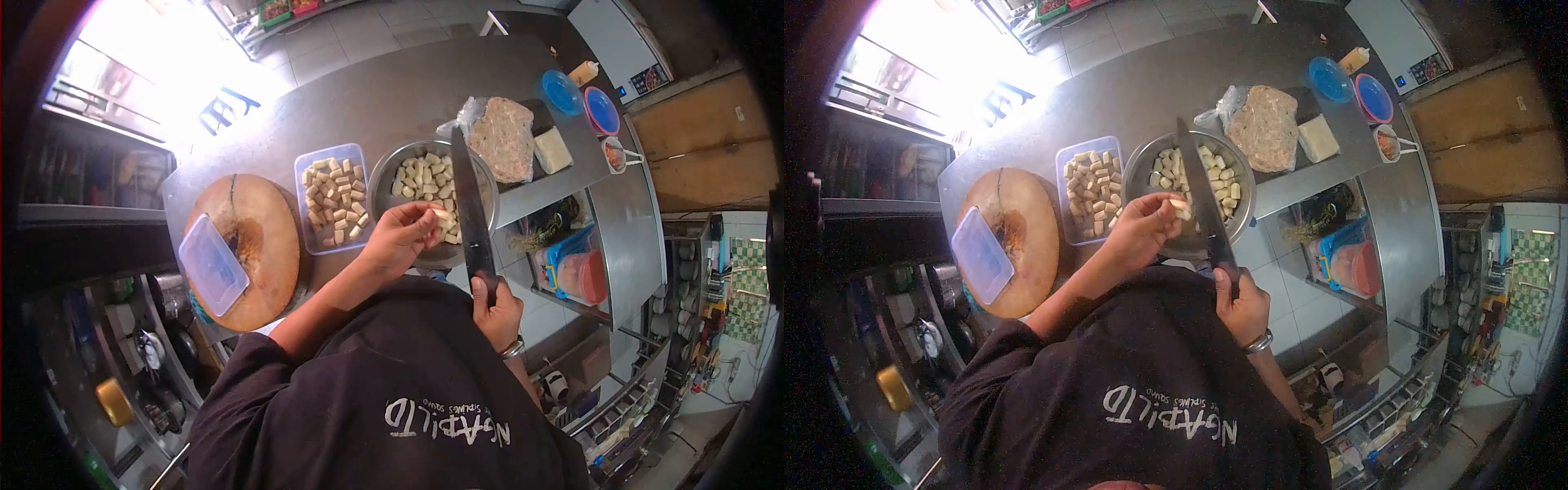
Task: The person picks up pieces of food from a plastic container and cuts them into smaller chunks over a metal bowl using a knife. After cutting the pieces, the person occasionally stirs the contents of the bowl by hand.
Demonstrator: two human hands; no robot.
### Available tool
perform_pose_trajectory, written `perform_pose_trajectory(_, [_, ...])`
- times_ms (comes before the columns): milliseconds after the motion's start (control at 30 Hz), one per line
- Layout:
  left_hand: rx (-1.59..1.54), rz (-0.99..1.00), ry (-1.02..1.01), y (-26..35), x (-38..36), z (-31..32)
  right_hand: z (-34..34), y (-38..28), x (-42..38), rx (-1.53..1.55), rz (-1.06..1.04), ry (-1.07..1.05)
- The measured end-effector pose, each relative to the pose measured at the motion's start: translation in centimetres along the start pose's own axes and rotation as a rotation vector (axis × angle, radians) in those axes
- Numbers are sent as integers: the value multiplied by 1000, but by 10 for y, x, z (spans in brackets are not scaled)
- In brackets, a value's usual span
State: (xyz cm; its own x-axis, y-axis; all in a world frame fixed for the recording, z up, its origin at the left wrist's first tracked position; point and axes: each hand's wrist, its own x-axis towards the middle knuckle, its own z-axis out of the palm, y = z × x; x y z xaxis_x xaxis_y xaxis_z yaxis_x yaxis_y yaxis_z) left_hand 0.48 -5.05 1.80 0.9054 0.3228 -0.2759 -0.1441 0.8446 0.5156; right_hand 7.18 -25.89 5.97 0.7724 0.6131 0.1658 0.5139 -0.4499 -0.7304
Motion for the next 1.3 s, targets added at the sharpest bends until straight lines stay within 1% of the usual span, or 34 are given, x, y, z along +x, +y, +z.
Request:
perform_pose_trajectory(33, [1, -1, 1, 2, 1, -2, 0, 0, -1, 1, 1, 0])
perform_pose_trajectory(100, [-125, 52, 29, 7, 4, -7, -3, 0, -1, -9, 40, -43])
perform_pose_trajectory(133, [-125, 51, 29, 8, 5, -9, -3, 3, -2, -9, 41, -43])
perform_pose_trajectory(200, [-176, 60, -48, 11, 5, -13, 0, 9, -4, -12, -9, -79])
perform_pose_trajectory(333, [-181, 45, -56, 10, 4, -9, -3, 1, -1, -1, 11, -118])
perform_pose_trajectory(433, [-181, 47, -89, 8, 2, -8, -4, 2, 0, -52, 4, -143])
perform_pose_trajectory(500, [-142, 60, -134, 5, 2, -11, -3, 4, -1, -63, -33, -121])
perform_pose_trajectory(633, [-32, 56, -112, 3, -4, -6, -2, 1, 1, -31, -47, -96])
perform_pose_trajectory(700, [65, 2, -140, 0, -4, -5, -2, 5, 0, -49, -51, -129])
perform_pose_trajectory(733, [64, 1, -139, -1, -6, -2, -3, 4, 0, -49, -51, -130])
perform_pose_trajectory(800, [199, -36, -131, 1, -10, 2, -3, 2, 2, -72, -59, -168])
perform_pose_trajectory(867, [201, -38, -119, 3, -12, 0, -2, 2, 1, -59, -51, -162])
perform_pose_trajectory(933, [322, 45, -19, 9, -16, -3, 0, 0, 2, -45, -41, -157])
perform_pose_trajectory(967, [322, 41, -16, 15, -17, -9, -1, -1, 1, -15, 1, -118])
perform_pose_trajectory(1033, [668, 234, 262, 38, -20, -32, 0, 1, 0, 14, 51, -74])
perform_pose_trajectory(1100, [855, 310, 445, 52, -18, -71, 2, 6, -1, 74, 54, -37])
perform_pose_trajectory(1133, [855, 308, 444, 58, -19, -79, 2, 6, -1, 73, 56, -36])
perform_pose_trajectory(1200, [1606, 673, 589, 67, -20, -84, 1, 6, -2, 75, 75, -33])
perform_pose_trajectory(1233, [1521, 578, 607, 65, -18, -75, 2, 6, -2, 76, 73, -35])
perform_pose_trajectory(1267, [1521, 578, 611, 58, -14, -71, 1, 5, -1, 76, 79, -38])
perform_pose_trajectory(1300, [1520, 494, 433, 48, -7, -71, 1, 5, -1, 75, 83, -41])
